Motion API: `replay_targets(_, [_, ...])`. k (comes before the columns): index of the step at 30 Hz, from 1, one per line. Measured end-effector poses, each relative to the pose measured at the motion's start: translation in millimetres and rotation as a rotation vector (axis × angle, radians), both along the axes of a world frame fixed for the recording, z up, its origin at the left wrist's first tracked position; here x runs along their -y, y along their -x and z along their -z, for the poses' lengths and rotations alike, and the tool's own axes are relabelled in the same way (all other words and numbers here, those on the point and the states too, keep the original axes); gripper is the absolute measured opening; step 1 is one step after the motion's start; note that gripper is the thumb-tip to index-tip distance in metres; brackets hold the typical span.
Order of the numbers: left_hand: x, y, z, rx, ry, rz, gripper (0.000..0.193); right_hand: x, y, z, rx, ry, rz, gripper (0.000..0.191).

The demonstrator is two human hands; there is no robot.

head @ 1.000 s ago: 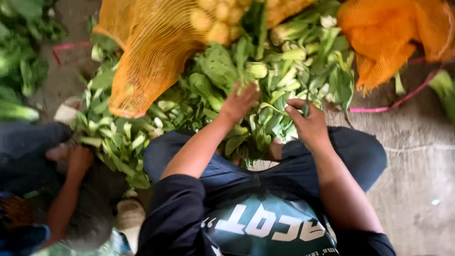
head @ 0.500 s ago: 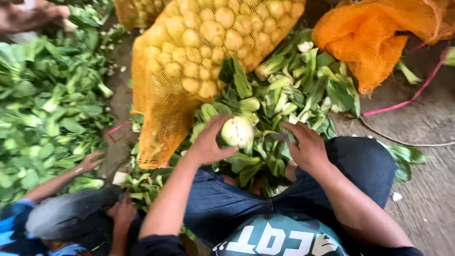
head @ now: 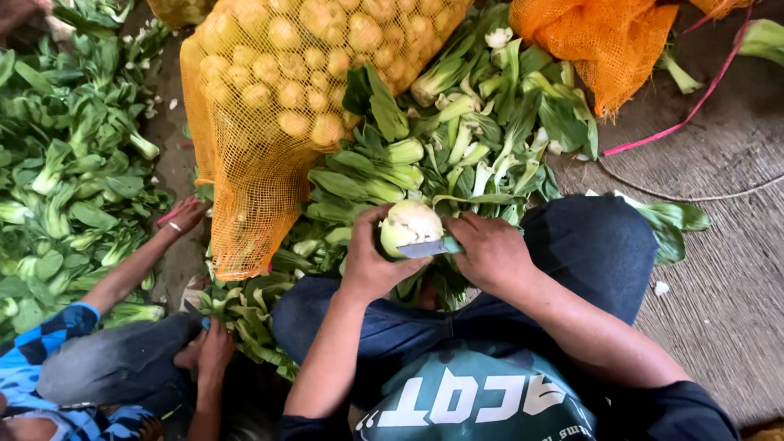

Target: The person sits on the floor trimming bok choy, using a small knife to cut the root ends off each head and tearing off damaged leaves. Trimmed heads are tossed into orange mesh sacks beside them while another worker trims vegetables nearby.

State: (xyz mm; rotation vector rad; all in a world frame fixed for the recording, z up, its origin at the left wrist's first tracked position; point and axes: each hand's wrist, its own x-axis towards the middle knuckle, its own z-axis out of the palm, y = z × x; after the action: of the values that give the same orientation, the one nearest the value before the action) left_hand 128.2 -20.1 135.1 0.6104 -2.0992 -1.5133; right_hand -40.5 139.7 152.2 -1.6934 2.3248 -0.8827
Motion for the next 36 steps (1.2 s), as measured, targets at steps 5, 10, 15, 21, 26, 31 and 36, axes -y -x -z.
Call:
replay_targets(5, [-14.0, 3.1, -12.8, 0.044, 0.41, -0.083, 0.091, -1.0, 0.5, -0.5, -0.041, -0.079, 0.023, 0.049])
replay_targets(10, [-16.5, 4.9, -18.1, 0.015, 0.398, -0.071, 0.091, -2.8, 4.6, 1.7, -0.05, -0.121, 0.04, 0.037])
replay_targets(15, [-14.5, 1.9, -16.8, 0.026, 0.377, -0.082, 0.088, 3.9, 11.4, 7.5, -0.076, -0.254, 0.071, 0.028])
replay_targets(21, [-17.1, 2.6, -6.3, -0.162, 0.306, -0.062, 0.094, 11.1, 56.8, 18.3, 0.06, -0.315, 0.25, 0.019])
replay_targets(26, [-9.1, 20.9, 19.7, -0.347, -0.28, -0.042, 0.102, 12.8, 34.9, 25.7, 0.613, 0.062, -0.034, 0.063])
replay_targets(31, [-3.0, 31.3, 32.3, -0.224, -0.479, 0.101, 0.108, 24.8, 23.6, 28.3, 0.778, -0.03, -0.121, 0.101])
replay_targets(36, [26.2, 30.1, 15.6, 0.086, -0.305, 0.348, 0.085, 9.3, 49.9, 28.8, 0.926, -0.143, -0.115, 0.096])
